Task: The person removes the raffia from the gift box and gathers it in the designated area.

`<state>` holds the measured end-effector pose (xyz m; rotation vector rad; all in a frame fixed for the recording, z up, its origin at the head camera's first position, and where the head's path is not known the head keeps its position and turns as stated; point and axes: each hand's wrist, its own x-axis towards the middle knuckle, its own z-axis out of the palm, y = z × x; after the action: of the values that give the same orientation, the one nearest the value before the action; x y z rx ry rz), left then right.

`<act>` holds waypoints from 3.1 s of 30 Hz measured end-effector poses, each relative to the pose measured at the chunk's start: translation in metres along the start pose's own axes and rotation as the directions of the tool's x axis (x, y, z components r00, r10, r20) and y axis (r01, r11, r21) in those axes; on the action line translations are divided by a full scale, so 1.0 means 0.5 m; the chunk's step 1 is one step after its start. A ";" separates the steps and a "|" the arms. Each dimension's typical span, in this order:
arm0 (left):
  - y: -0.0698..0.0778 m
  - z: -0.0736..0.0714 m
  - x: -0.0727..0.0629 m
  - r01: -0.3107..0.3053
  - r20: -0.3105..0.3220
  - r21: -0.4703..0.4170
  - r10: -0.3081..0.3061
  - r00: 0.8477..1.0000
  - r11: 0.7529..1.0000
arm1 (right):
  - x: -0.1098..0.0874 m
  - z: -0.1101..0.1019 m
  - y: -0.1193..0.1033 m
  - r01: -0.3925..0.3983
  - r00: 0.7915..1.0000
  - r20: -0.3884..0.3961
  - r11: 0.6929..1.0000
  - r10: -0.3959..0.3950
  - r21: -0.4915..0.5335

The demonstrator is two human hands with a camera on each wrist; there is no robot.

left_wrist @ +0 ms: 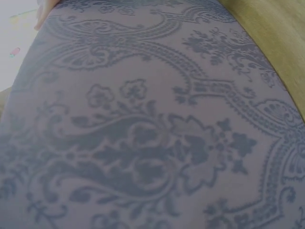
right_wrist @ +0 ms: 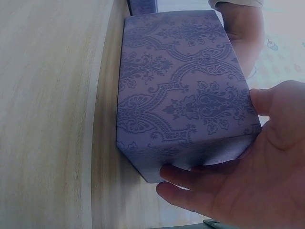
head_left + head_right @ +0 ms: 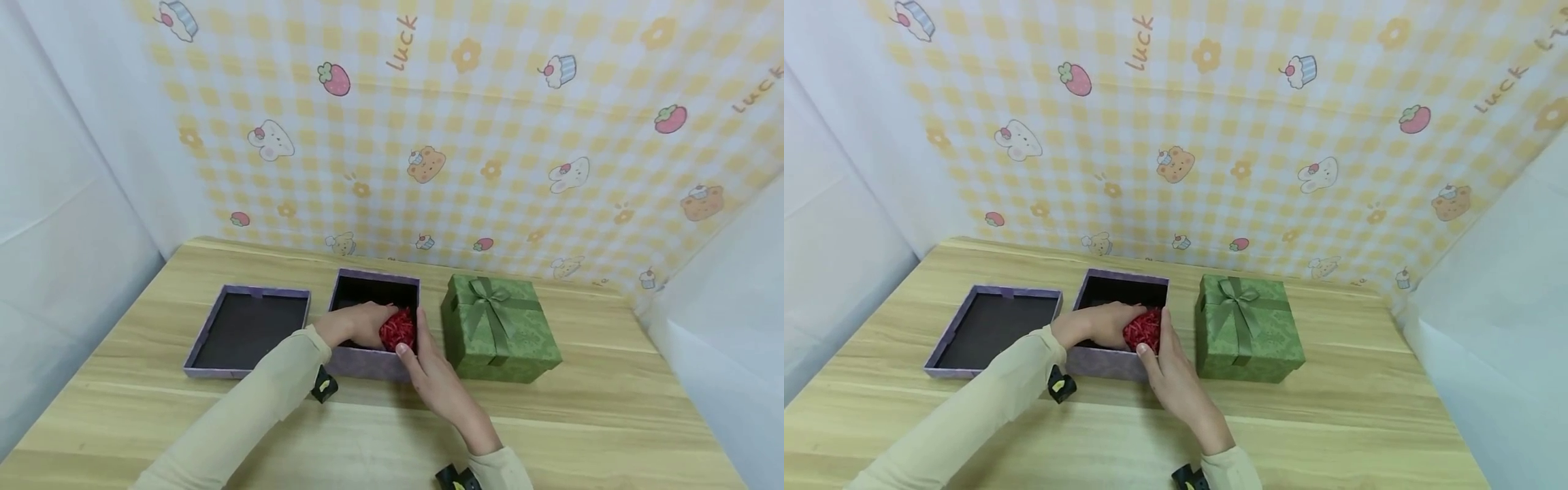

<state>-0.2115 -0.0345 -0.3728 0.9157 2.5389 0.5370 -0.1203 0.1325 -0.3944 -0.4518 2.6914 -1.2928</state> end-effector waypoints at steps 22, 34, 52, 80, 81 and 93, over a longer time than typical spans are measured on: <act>0.017 -0.056 -0.031 0.057 0.012 -0.025 -0.056 0.998 0.998 | 0.001 0.001 -0.001 -0.016 1.000 0.006 1.000 0.016 0.002; 0.016 -0.079 -0.049 0.021 -0.021 -0.022 -0.022 1.000 1.000 | 0.001 0.000 0.000 -0.030 1.000 0.007 0.999 0.030 0.012; 0.024 -0.118 -0.087 -0.168 -0.149 -0.025 0.163 0.975 0.985 | 0.006 -0.004 0.005 0.065 0.998 0.007 0.997 -0.066 0.050; 0.042 -0.106 -0.213 -0.378 -0.208 -0.098 0.353 0.912 0.920 | 0.003 -0.012 0.012 0.032 0.999 0.029 0.999 -0.032 -0.004; 0.042 -0.103 -0.217 -0.385 -0.208 -0.097 0.360 0.910 0.918 | 0.004 -0.012 0.013 0.033 0.999 0.030 0.999 -0.033 -0.004; 0.055 -0.059 -0.247 -0.464 -0.216 -0.173 0.426 0.878 0.869 | 0.004 -0.008 0.014 0.039 0.998 0.045 0.997 -0.042 0.062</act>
<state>-0.1233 -0.1034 -0.3070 1.4357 2.3385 1.0557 -0.1248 0.1389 -0.3971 -0.5254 2.6102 -1.3541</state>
